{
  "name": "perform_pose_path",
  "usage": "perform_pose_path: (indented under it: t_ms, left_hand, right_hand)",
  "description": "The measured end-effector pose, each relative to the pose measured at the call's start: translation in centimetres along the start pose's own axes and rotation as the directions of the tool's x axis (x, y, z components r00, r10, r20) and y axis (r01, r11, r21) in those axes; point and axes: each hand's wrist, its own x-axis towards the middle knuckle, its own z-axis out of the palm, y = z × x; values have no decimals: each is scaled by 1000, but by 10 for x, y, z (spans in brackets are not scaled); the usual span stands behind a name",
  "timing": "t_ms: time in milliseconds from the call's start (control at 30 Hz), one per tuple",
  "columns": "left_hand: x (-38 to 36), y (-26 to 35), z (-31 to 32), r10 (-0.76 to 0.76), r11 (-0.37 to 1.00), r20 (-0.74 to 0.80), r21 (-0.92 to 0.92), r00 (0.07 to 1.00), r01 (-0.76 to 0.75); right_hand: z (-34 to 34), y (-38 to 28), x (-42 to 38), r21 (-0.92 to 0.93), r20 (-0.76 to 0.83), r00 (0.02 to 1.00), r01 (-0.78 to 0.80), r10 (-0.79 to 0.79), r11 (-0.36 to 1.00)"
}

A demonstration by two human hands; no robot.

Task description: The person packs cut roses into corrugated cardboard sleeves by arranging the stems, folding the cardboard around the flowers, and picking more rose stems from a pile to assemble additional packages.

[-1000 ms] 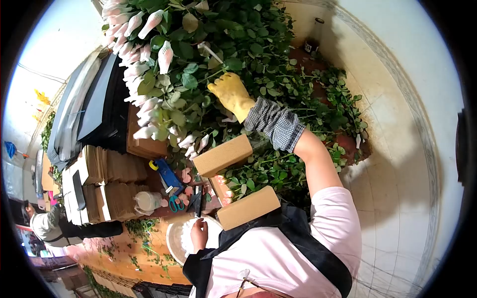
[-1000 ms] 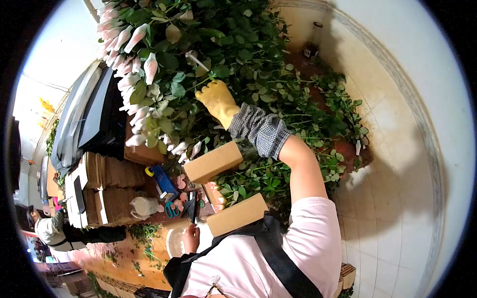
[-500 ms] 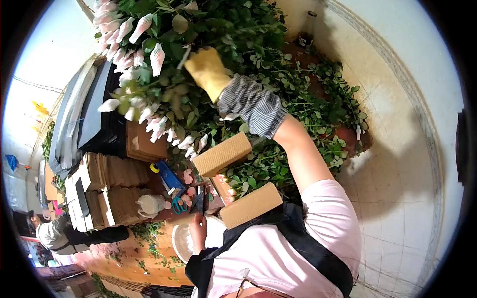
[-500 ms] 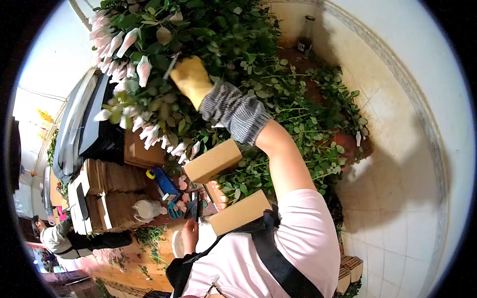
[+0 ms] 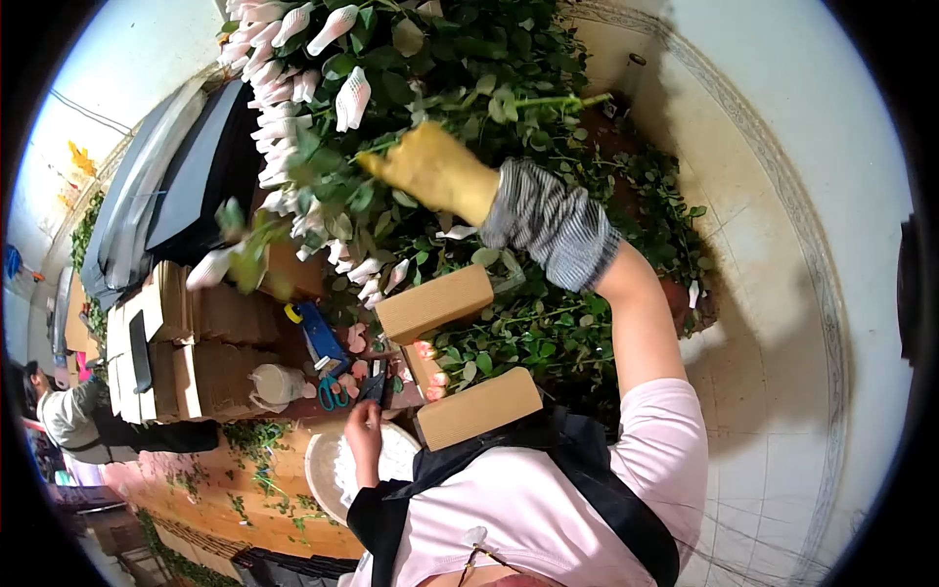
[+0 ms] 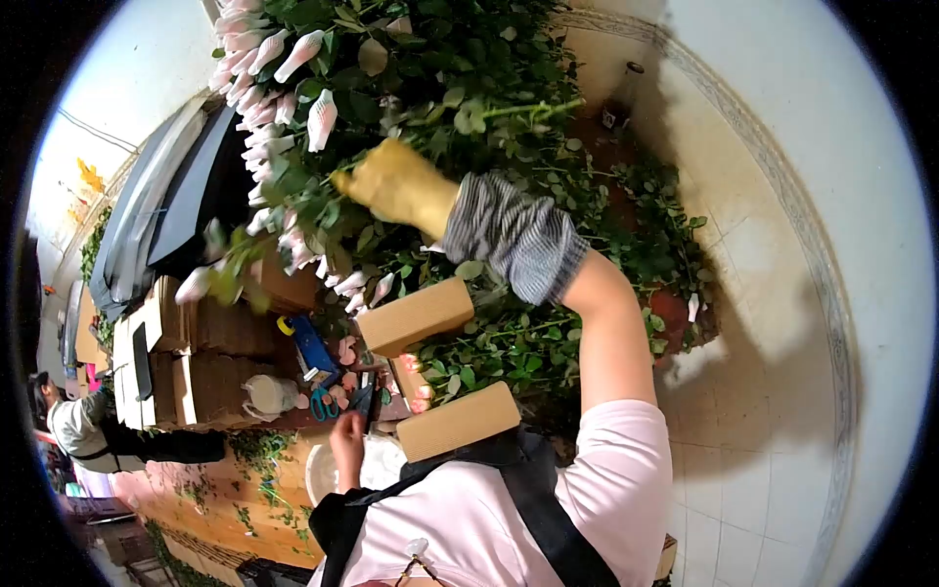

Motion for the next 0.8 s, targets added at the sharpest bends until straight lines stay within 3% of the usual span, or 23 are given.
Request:
perform_pose_path:
  t_ms: [33,100,133,167,233,300,367,433,467,533,567,600,633,667,700,733,800]
  left_hand:
    - [10,13,-4,-22,997,-6,-77,1000,22]
    - [49,-20,18,92,924,-216,-345,972,-164]
    - [62,-8,14,83,929,-206,-338,975,-150]
    - [74,11,7,70,935,-202,-328,977,-135]
    - [84,51,3,94,902,-230,-392,969,-181]
    - [88,67,-6,146,940,-155,-287,977,-186]
    - [86,62,4,162,899,-145,-385,976,-206]
    - [86,42,18,187,906,-87,-369,979,-206]
    - [85,35,25,180,909,-43,-374,983,-183]
    - [75,49,22,180,931,-5,-322,984,-172]
    - [75,52,22,203,934,19,-305,979,-188]
    - [75,54,19,209,933,26,-305,978,-191]
    - [75,57,19,206,935,40,-304,978,-184]
    - [72,57,23,194,937,55,-306,979,-169]
    - [73,51,28,234,920,12,-325,972,-217]
    - [70,55,25,215,938,27,-283,976,-199]
    - [69,54,24,215,951,25,-234,976,-203]
  right_hand:
    - [-20,-17,-12,-25,-43,998,45,-46,999]
    - [-17,-44,-27,-123,23,1000,-5,8,992]
    - [-9,-44,-29,-112,43,997,-57,62,992]
    - [-9,-36,-31,-122,160,980,-100,119,988]
    - [46,2,-53,-126,-35,982,-190,187,974]
    - [42,25,-78,-178,107,898,-404,426,897]
    - [37,41,-104,-202,-46,881,-470,472,859]
    - [24,57,-128,-310,-141,846,-531,514,789]
    - [39,79,-148,-14,-279,780,-586,560,810]
    - [81,132,-185,-5,-45,737,-676,675,737]
    - [90,151,-195,-315,271,644,-643,716,698]
    - [52,144,-202,-153,28,744,-657,668,738]
    - [112,206,-214,229,-41,484,-847,874,480]
    - [88,204,-216,618,-75,427,-689,901,378]
    - [63,201,-218,942,-108,368,-258,924,213]
    - [36,197,-219,983,-140,307,156,941,96]
    - [-16,189,-222,826,-220,557,-330,801,457]
